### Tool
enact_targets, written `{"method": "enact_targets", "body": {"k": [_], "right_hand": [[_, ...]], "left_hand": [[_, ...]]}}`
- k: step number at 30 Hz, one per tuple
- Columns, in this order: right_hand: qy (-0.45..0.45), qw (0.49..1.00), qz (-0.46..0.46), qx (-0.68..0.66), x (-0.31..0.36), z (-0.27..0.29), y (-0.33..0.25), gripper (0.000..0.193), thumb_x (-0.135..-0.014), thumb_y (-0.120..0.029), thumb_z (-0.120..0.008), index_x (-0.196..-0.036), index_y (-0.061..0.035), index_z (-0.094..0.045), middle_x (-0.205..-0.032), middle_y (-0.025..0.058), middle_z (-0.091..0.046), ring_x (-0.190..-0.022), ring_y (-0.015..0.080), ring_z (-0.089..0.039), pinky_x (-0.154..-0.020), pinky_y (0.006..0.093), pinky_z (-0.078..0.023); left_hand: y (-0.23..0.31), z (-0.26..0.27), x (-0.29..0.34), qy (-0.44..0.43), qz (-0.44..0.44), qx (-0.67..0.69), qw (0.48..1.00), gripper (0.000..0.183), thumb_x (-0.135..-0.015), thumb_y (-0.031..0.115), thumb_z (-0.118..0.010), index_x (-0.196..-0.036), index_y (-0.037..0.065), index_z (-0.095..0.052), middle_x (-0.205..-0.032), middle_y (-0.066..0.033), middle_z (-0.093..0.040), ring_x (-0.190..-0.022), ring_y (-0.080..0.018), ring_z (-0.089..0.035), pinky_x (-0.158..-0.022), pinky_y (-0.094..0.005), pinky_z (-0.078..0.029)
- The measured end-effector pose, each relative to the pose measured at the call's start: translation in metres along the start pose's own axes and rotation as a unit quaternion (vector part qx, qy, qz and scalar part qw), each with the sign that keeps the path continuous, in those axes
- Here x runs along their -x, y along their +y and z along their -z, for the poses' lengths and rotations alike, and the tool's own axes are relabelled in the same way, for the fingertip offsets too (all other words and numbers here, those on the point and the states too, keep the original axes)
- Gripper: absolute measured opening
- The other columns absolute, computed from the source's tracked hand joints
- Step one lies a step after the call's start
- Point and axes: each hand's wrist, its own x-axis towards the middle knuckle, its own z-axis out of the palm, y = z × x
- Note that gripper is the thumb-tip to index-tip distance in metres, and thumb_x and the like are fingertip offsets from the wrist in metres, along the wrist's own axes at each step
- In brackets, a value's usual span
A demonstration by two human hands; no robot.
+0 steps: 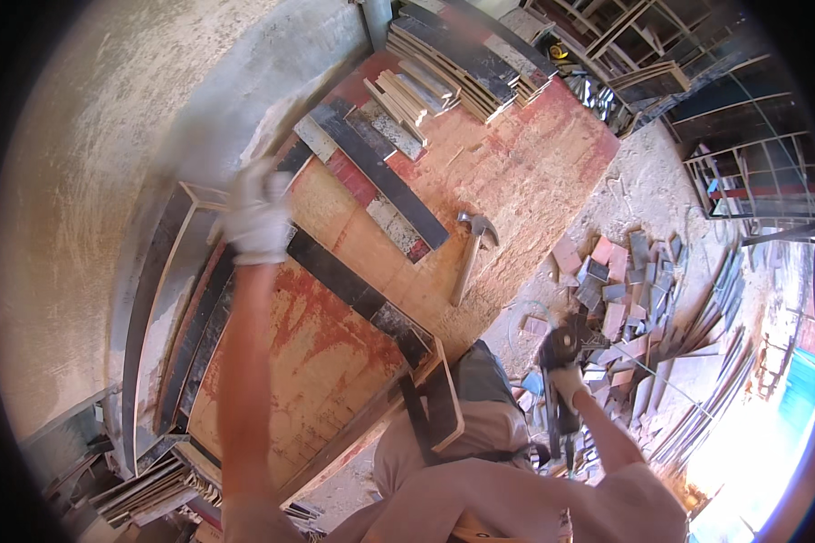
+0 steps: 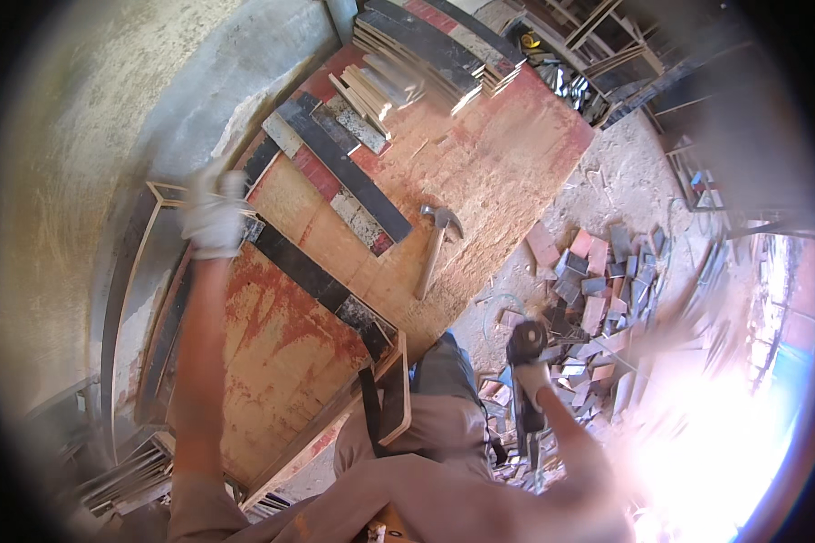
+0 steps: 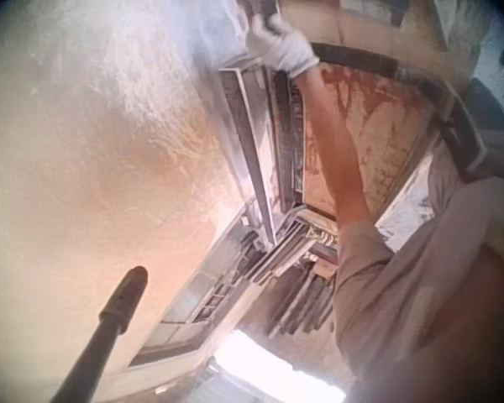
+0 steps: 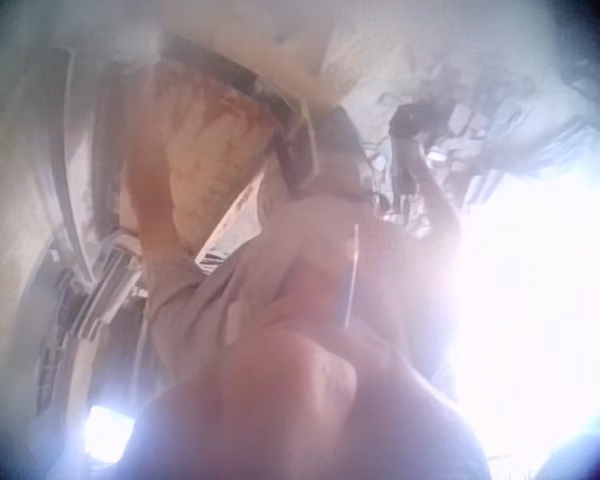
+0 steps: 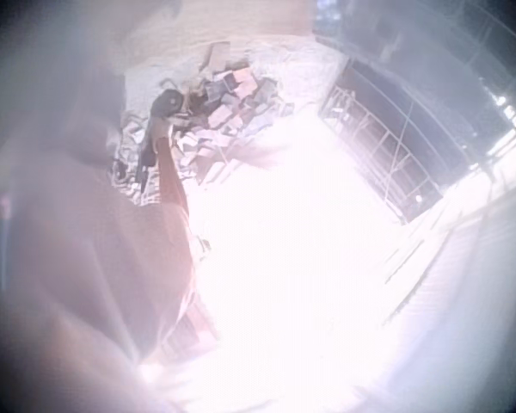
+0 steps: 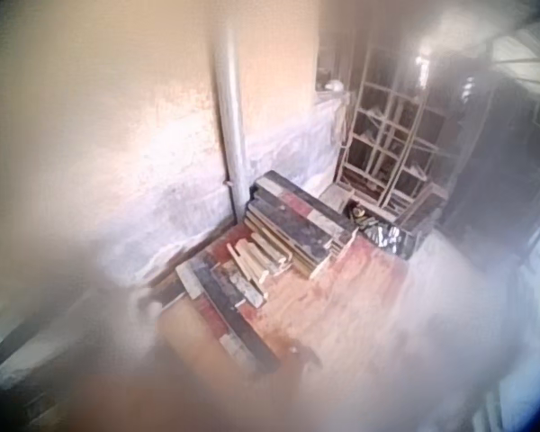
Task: The person assembles a wooden frame by positioning planks and using a pneumatic nail gun to fasten them together. They repeatedly pick up pieces, align them, and drive nails into the joints.
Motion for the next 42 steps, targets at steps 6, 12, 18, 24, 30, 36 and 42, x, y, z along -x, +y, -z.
{"method": "enact_targets", "body": {"k": [6,12,18,24,30,36,42], "right_hand": [[-0.1,0.939,-0.157,-0.289,0.085,-0.134,-0.022,0.012,-0.082,-0.015,-0.061,-0.085,-0.0115,-0.072,-0.089,0.0147,-0.074,-0.078,0.0305,-0.073,-0.067,0.0451,-0.056],[-0.099,0.719,-0.402,-0.558,0.123,-0.184,-0.08,0.012,-0.08,-0.014,-0.063,-0.088,-0.0116,-0.073,-0.091,0.0141,-0.073,-0.082,0.0301,-0.072,-0.071,0.0445,-0.055],[-0.067,0.686,-0.414,-0.595,0.121,-0.2,-0.102,0.015,-0.078,-0.014,-0.065,-0.091,-0.0118,-0.073,-0.094,0.0135,-0.072,-0.086,0.0297,-0.071,-0.076,0.0438,-0.055],[-0.011,0.729,-0.344,-0.592,0.108,-0.215,-0.098,0.019,-0.076,-0.013,-0.068,-0.094,-0.0119,-0.074,-0.097,0.0129,-0.071,-0.09,0.0292,-0.071,-0.081,0.0432,-0.054],[0.077,0.996,0.016,-0.031,0.098,-0.191,-0.12,0.01,-0.077,-0.012,-0.068,-0.086,-0.0104,-0.071,-0.074,0.0092,-0.068,-0.068,0.0252,-0.071,-0.058,0.0397,-0.055],[0.009,0.785,-0.232,-0.575,0.128,-0.05,-0.223,0.01,-0.075,-0.01,-0.074,-0.079,-0.0072,-0.065,-0.063,0.0063,-0.064,-0.052,0.0224,-0.064,-0.047,0.0368,-0.05],[0.184,0.906,0.029,-0.38,0.127,0.018,-0.286,0.044,-0.074,-0.022,-0.081,-0.113,-0.006,-0.068,-0.095,0.0149,-0.073,-0.085,0.0355,-0.07,-0.074,0.0409,-0.056]], "left_hand": [[0.092,-0.225,0.046,-0.289,0.366,-0.005,0.884,0.073,-0.077,0.044,-0.077,-0.129,-0.004,-0.059,-0.122,-0.0249,-0.068,-0.111,-0.0363,-0.068,-0.092,-0.0453,-0.055],[0.094,-0.366,0.031,-0.246,0.598,-0.092,0.757,0.067,-0.075,0.053,-0.081,-0.113,0.0,-0.067,-0.108,-0.0197,-0.074,-0.094,-0.0333,-0.074,-0.079,-0.0395,-0.06],[0.083,-0.38,0.052,-0.122,0.667,0.286,0.677,0.045,-0.085,0.03,-0.077,-0.119,0.005,-0.061,-0.114,-0.014,-0.069,-0.083,-0.0234,-0.071,-0.06,-0.0394,-0.061],[0.055,-0.202,0.111,-0.104,0.605,0.57,0.546,0.023,-0.094,0.013,-0.069,-0.112,0.006,-0.059,-0.104,-0.0074,-0.062,-0.08,-0.0205,-0.067,-0.071,-0.0354,-0.067],[-0.011,-0.005,0.147,-0.002,0.581,0.528,0.619,0.02,-0.098,0.012,-0.066,-0.115,0.005,-0.06,-0.103,-0.0077,-0.065,-0.09,-0.0232,-0.071,-0.077,-0.0354,-0.067],[-0.068,0.076,0.119,0.018,0.512,0.576,0.637,0.021,-0.096,0.006,-0.066,-0.115,0.0,-0.061,-0.106,-0.0108,-0.066,-0.092,-0.0247,-0.07,-0.078,-0.0393,-0.067],[-0.066,0.088,0.07,-0.019,0.457,0.626,0.631,0.017,-0.095,0.002,-0.063,-0.111,0.002,-0.058,-0.103,-0.0113,-0.065,-0.092,-0.0271,-0.07,-0.081,-0.0419,-0.067]]}}
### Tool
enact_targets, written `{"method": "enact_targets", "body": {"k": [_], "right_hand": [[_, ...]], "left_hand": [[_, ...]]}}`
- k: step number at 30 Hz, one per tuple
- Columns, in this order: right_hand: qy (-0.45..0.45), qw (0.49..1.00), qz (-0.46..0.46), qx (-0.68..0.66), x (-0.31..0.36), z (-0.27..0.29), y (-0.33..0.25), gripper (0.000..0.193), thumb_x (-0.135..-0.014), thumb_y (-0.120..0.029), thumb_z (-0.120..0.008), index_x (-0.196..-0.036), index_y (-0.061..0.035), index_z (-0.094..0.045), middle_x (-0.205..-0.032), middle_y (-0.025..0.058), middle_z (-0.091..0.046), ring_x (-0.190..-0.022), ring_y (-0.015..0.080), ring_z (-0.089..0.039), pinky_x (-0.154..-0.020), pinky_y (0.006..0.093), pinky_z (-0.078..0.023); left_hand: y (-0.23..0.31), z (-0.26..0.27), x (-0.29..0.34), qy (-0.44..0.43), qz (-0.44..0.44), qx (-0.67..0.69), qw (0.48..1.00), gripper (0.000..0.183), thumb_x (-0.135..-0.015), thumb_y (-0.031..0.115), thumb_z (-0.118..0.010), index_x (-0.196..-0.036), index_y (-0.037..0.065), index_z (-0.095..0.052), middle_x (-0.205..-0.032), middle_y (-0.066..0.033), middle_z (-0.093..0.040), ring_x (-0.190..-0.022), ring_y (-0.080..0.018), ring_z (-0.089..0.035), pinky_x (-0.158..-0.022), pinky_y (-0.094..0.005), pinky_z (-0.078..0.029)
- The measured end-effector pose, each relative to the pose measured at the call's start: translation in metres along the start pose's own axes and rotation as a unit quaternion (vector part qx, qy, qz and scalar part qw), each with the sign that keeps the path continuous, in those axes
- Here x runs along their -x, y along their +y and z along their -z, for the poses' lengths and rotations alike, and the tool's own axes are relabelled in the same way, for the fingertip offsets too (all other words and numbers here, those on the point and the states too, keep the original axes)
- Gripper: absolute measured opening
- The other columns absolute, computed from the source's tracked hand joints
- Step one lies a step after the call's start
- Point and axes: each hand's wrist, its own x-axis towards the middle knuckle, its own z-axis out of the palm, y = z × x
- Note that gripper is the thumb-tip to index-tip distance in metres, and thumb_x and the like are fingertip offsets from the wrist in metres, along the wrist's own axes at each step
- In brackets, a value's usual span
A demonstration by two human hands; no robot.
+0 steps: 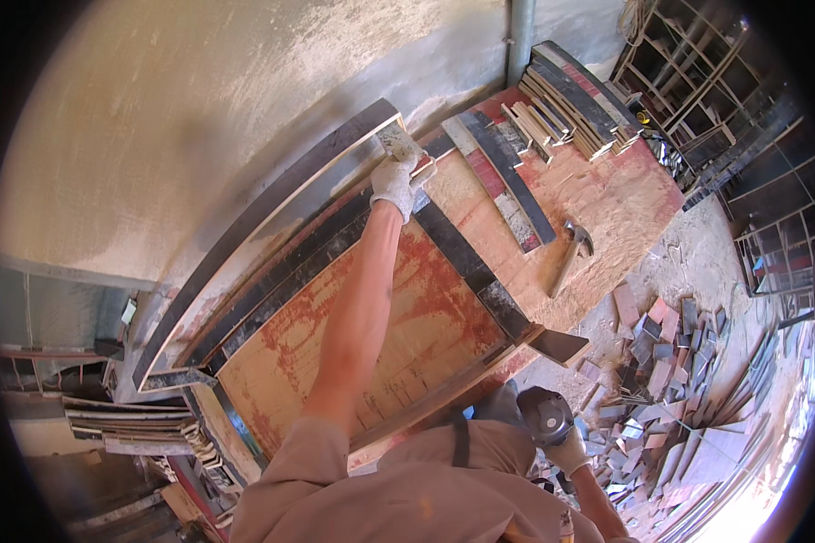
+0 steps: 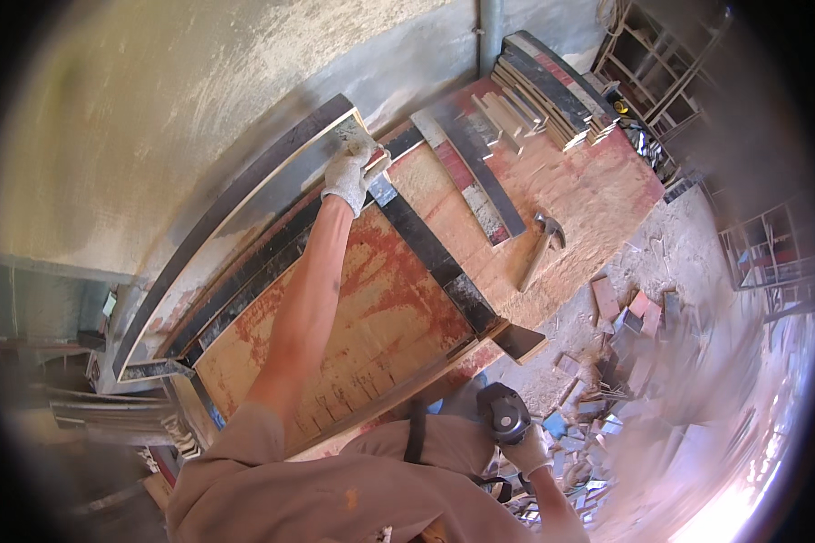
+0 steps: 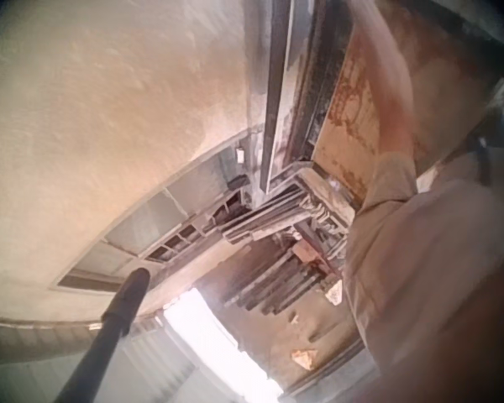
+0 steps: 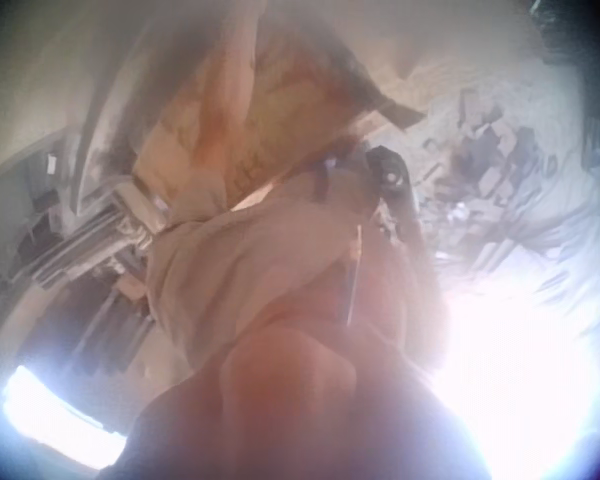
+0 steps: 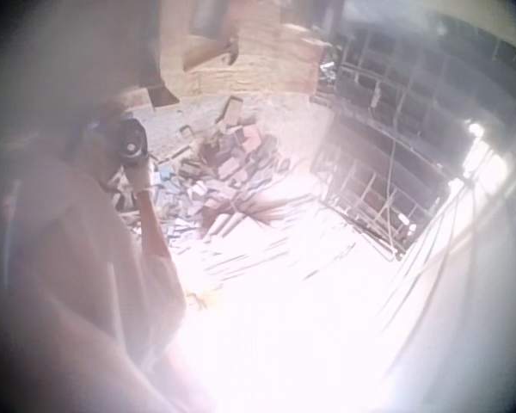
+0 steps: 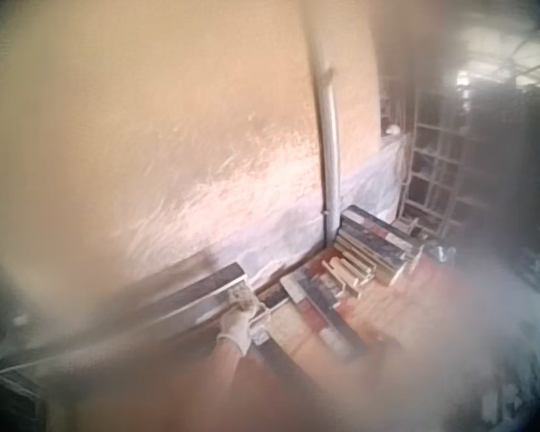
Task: The person assembles a wooden frame by positioning planks and using a pneumatic nail gun to fasten them together. They repeatedly pick up pieces, align them, and drive nails into the joints.
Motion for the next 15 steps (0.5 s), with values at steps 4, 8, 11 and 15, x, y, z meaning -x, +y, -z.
{"method": "enact_targets", "body": {"k": [4,8,11,15], "right_hand": [[-0.012,0.964,0.214,0.155,-0.049,-0.015,-0.04,0.047,-0.084,-0.026,-0.071,-0.128,-0.013,-0.063,-0.125,0.0144,-0.066,-0.114,0.0326,-0.063,-0.098,0.0445,-0.049],[-0.009,0.943,0.31,0.121,-0.112,0.009,-0.15,0.037,-0.09,-0.019,-0.061,-0.126,-0.0175,-0.065,-0.129,0.0098,-0.064,-0.119,0.0309,-0.059,-0.103,0.0448,-0.046],[0.031,0.916,0.382,0.122,-0.166,0.004,-0.189,0.037,-0.09,-0.016,-0.06,-0.127,-0.0151,-0.064,-0.127,0.0111,-0.063,-0.121,0.0296,-0.058,-0.104,0.0447,-0.045],[-0.011,0.951,0.303,-0.067,-0.239,-0.029,-0.178,0.038,-0.091,-0.02,-0.066,-0.127,-0.0089,-0.063,-0.115,0.015,-0.065,-0.116,0.0242,-0.06,-0.102,0.0389,-0.047]], "left_hand": [[0.007,-0.008,-0.014,-0.003,0.011,-0.024,1.0,0.017,-0.098,0.004,-0.059,-0.115,0.003,-0.058,-0.104,-0.011,-0.065,-0.093,-0.0275,-0.071,-0.081,-0.0406,-0.066],[0.009,-0.009,-0.008,-0.002,0.003,-0.064,0.998,0.02,-0.098,0.008,-0.062,-0.117,0.002,-0.059,-0.107,-0.0094,-0.066,-0.096,-0.024,-0.07,-0.084,-0.0395,-0.065],[0.013,-0.003,-0.003,0.008,0.0,-0.088,0.996,0.021,-0.098,0.009,-0.063,-0.118,0.002,-0.06,-0.11,-0.0088,-0.065,-0.097,-0.0216,-0.069,-0.085,-0.0382,-0.065],[0.01,-0.007,-0.001,0.014,-0.004,-0.109,0.994,0.022,-0.099,0.01,-0.063,-0.119,0.001,-0.06,-0.111,-0.0078,-0.066,-0.099,-0.0198,-0.067,-0.087,-0.0387,-0.063]]}}
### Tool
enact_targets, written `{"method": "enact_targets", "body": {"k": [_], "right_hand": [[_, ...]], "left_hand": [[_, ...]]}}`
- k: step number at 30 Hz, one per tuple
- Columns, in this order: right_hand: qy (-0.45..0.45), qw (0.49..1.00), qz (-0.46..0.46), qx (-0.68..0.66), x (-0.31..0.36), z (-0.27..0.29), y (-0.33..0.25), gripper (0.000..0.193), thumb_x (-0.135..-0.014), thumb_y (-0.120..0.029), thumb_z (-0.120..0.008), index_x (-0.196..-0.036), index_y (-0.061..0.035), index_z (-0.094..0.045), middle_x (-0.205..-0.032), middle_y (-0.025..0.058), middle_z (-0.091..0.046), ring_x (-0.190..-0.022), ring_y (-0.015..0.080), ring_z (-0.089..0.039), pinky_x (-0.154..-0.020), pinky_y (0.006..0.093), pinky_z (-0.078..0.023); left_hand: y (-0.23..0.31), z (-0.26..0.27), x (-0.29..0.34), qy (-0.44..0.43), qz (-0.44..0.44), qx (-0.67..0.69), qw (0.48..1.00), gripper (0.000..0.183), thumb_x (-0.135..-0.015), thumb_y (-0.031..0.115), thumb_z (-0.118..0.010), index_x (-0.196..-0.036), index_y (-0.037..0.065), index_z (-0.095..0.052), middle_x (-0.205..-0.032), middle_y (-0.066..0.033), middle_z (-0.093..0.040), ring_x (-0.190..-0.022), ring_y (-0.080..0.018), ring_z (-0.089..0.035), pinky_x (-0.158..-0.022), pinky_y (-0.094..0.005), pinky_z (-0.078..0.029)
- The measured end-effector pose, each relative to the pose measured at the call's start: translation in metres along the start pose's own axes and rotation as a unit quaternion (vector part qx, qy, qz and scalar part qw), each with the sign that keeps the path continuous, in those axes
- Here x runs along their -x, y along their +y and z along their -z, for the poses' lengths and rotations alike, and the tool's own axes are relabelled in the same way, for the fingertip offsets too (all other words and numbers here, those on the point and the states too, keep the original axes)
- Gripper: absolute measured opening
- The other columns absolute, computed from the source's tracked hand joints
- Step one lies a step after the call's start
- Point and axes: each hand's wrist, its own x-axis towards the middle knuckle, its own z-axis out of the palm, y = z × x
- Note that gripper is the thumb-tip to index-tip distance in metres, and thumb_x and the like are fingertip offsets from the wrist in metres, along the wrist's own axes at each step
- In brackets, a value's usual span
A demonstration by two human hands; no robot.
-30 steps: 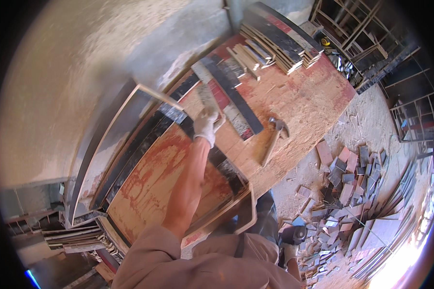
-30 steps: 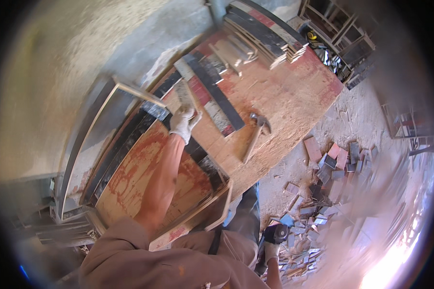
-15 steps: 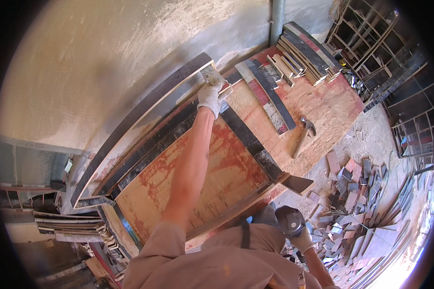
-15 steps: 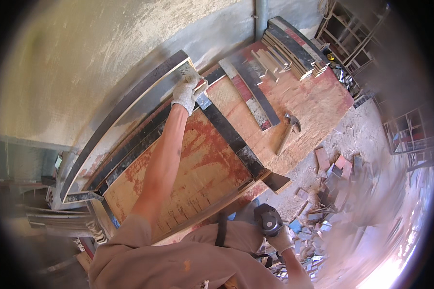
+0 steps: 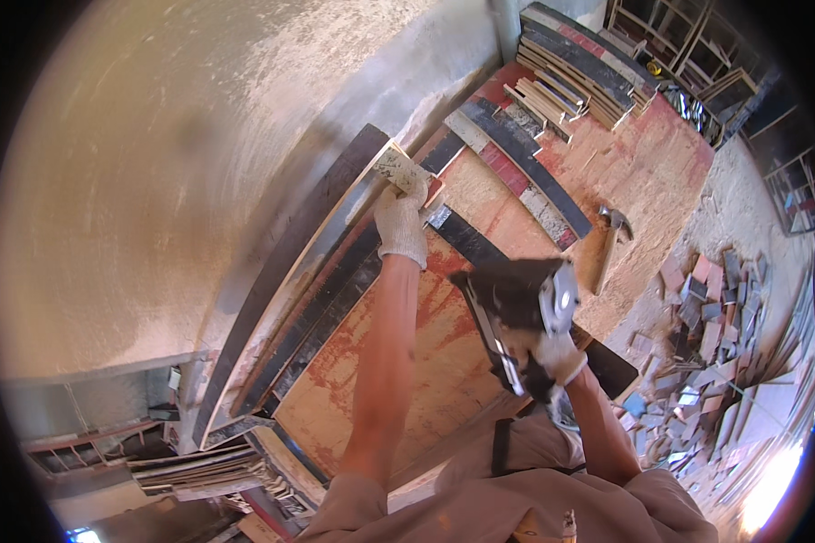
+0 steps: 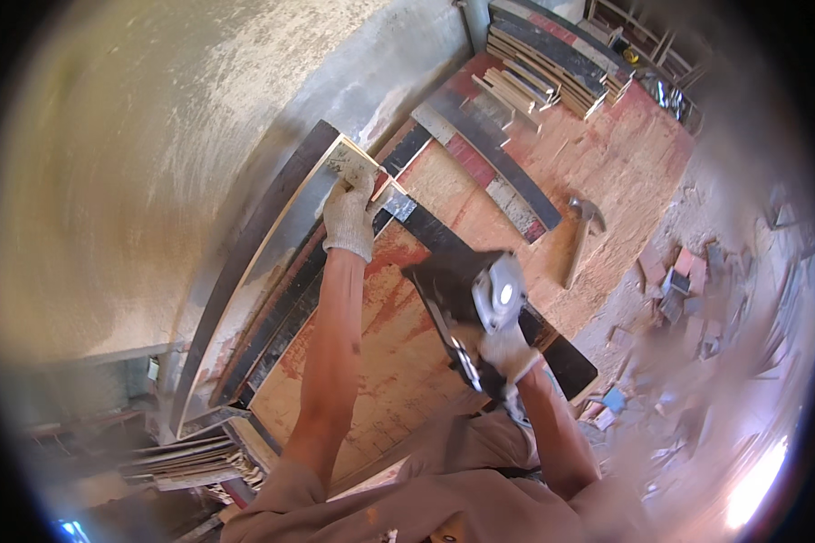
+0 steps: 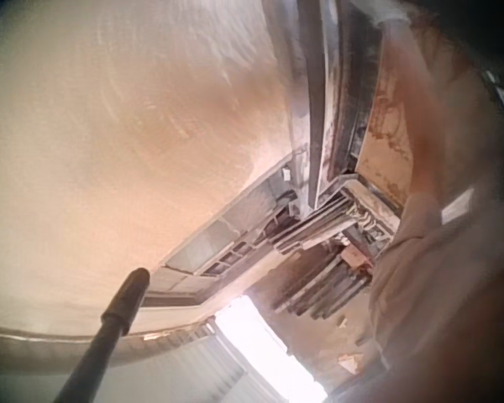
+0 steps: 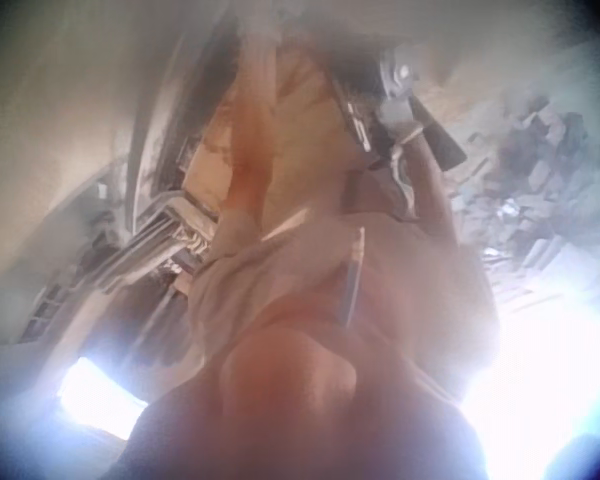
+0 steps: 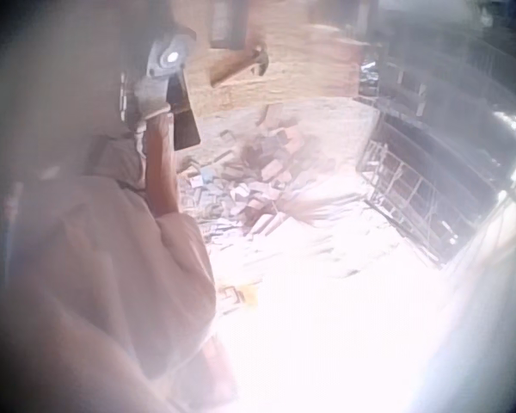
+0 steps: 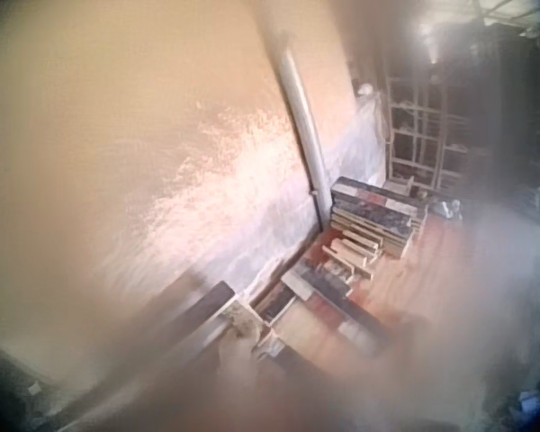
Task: The person assembles a wooden frame by positioning planks and using a pneumatic nail gun to fasten them together. They repeatedly pick up pieces, align them, and drive nails into the joints.
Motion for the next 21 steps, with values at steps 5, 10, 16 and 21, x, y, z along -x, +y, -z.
{"method": "enact_targets", "body": {"k": [5,10,16,21], "right_hand": [[-0.008,0.712,-0.275,-0.645,-0.105,-0.009,-0.003,0.019,-0.088,-0.01,-0.062,-0.105,-0.002,-0.064,-0.059,0.0,-0.045,-0.048,0.0156,-0.049,-0.051,0.0321,-0.046],[-0.013,0.603,-0.158,-0.782,-0.173,-0.065,0.042,0.018,-0.09,-0.016,-0.055,-0.103,-0.0031,-0.057,-0.06,-0.0004,-0.042,-0.051,0.0152,-0.042,-0.054,0.0339,-0.042],[-0.124,0.535,-0.059,-0.834,-0.222,-0.088,0.046,0.037,-0.09,-0.022,-0.058,-0.058,-0.0168,-0.041,-0.055,-0.0001,-0.039,-0.051,0.017,-0.042,-0.055,0.0334,-0.04],[-0.109,0.541,-0.06,-0.832,-0.229,-0.091,0.045,0.036,-0.086,-0.02,-0.063,-0.057,-0.0156,-0.043,-0.053,0.0042,-0.044,-0.046,0.02,-0.044,-0.051,0.0354,-0.042]], "left_hand": [[-0.006,0.011,-0.004,0.017,0.003,0.019,1.0,0.021,-0.099,0.009,-0.064,-0.118,0.002,-0.061,-0.111,-0.0093,-0.068,-0.098,-0.0235,-0.069,-0.085,-0.0413,-0.061],[0.003,0.003,0.001,-0.021,0.023,-0.027,0.999,0.026,-0.1,0.013,-0.063,-0.123,0.003,-0.057,-0.119,-0.0131,-0.067,-0.107,-0.0243,-0.067,-0.092,-0.0402,-0.057],[0.004,0.001,0.006,-0.014,0.012,-0.043,0.999,0.022,-0.101,0.014,-0.062,-0.118,0.0,-0.057,-0.11,-0.0105,-0.067,-0.096,-0.0206,-0.067,-0.088,-0.0388,-0.056],[0.016,-0.002,0.015,-0.031,0.03,-0.088,0.995,0.028,-0.101,0.019,-0.063,-0.119,-0.001,-0.057,-0.112,-0.0121,-0.068,-0.099,-0.0206,-0.067,-0.085,-0.0376,-0.057]]}}
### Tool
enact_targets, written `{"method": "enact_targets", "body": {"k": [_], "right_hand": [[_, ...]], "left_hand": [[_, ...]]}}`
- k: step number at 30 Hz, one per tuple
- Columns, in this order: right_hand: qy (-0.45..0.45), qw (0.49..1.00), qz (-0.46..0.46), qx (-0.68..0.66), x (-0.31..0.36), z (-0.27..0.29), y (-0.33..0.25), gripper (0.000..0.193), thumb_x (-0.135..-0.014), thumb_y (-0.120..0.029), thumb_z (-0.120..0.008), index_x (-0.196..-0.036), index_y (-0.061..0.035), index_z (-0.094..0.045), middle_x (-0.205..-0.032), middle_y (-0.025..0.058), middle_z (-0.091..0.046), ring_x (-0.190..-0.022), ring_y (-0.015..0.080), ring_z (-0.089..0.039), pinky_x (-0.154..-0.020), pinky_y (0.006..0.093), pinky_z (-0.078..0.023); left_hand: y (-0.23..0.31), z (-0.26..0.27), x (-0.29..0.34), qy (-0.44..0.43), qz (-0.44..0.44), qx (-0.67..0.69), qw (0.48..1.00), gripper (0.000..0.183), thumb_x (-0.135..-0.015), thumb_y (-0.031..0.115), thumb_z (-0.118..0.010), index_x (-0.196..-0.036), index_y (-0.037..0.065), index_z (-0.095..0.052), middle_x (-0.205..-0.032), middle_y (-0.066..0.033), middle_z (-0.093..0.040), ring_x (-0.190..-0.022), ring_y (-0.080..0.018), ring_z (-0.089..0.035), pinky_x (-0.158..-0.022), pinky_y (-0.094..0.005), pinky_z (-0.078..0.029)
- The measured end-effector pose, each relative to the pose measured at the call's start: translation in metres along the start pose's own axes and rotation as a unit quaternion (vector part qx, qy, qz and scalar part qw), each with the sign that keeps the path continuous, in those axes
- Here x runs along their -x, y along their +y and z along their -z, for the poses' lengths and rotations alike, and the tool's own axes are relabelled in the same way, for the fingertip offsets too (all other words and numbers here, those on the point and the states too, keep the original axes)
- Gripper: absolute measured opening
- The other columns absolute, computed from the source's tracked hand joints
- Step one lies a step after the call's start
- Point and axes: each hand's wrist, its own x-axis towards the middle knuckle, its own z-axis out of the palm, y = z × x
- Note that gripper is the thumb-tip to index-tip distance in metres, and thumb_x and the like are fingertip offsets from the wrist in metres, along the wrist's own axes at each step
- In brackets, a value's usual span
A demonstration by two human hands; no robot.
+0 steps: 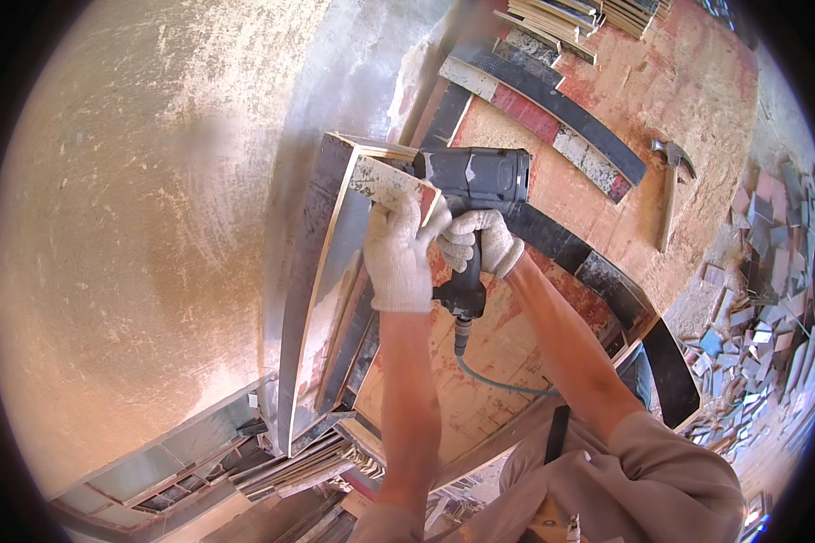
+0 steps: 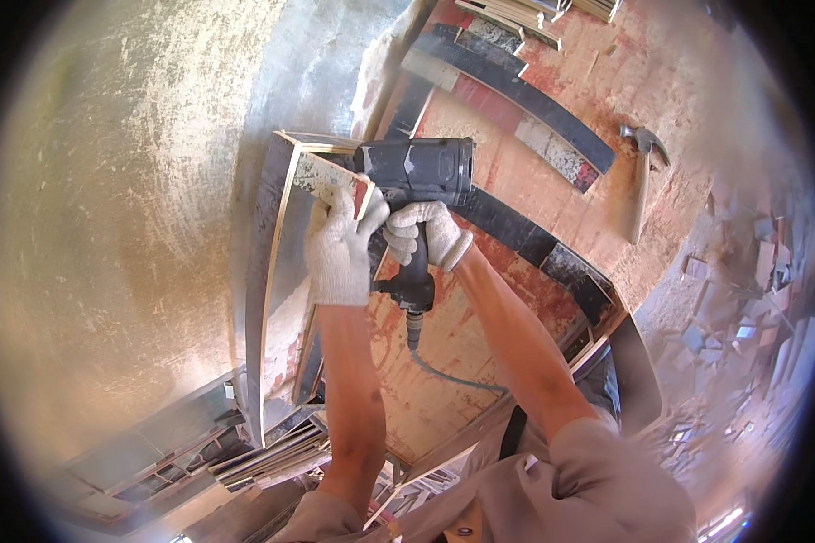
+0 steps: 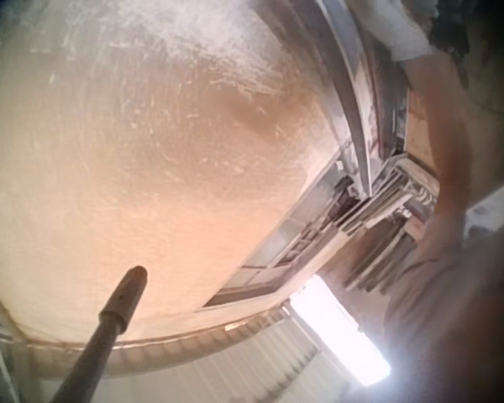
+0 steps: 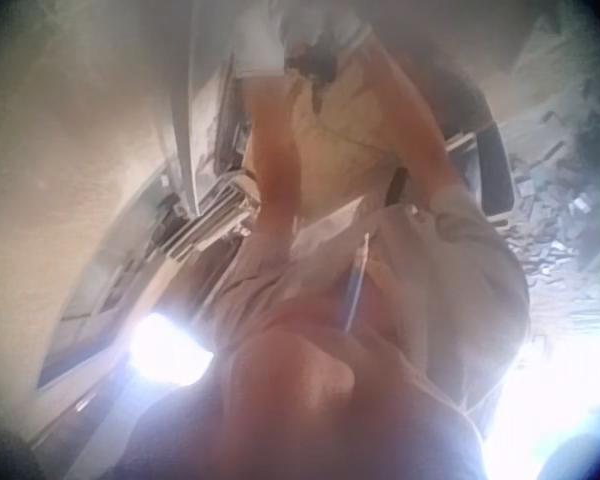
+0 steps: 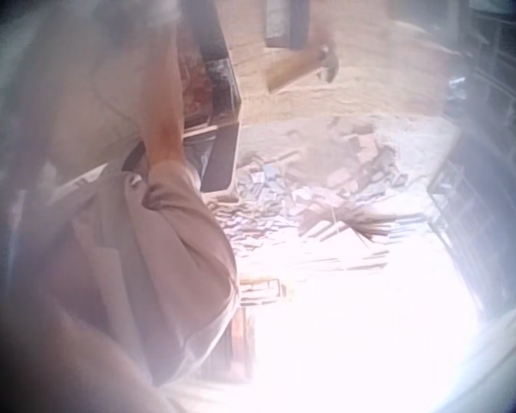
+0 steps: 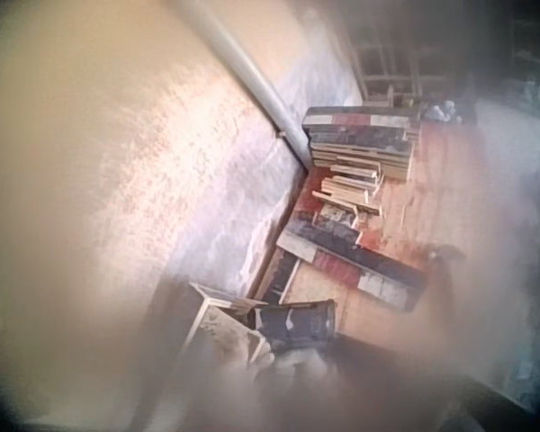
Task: The person assembles a wooden frame by positioning planks and using a pneumatic nail gun to fasten them together. They repeatedly pick up pieces, align them, and drive nails into the joints.
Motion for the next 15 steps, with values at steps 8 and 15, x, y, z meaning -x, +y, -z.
{"method": "enact_targets", "body": {"k": [8,15], "right_hand": [[-0.002,1.0,-0.002,0.005,-0.003,-0.002,0.001,0.033,-0.084,-0.023,-0.061,-0.058,-0.0145,-0.044,-0.054,0.0026,-0.043,-0.048,0.0175,-0.041,-0.051,0.0323,-0.037],[-0.009,1.0,-0.006,-0.028,-0.002,-0.003,0.006,0.017,-0.084,-0.02,-0.063,-0.078,-0.0091,-0.051,-0.055,-0.001,-0.039,-0.047,0.0148,-0.041,-0.05,0.0321,-0.037]], "left_hand": [[0.104,0.019,-0.025,0.061,-0.301,-0.765,0.567,0.098,-0.065,0.023,-0.092,-0.148,0.004,-0.044,-0.145,-0.0179,-0.052,-0.134,-0.0333,-0.051,-0.11,-0.0427,-0.045],[0.086,0.057,-0.082,-0.087,-0.256,-0.63,0.728,0.097,-0.062,0.001,-0.091,-0.148,0.004,-0.046,-0.144,-0.0133,-0.056,-0.132,-0.0274,-0.055,-0.109,-0.0375,-0.048]]}}
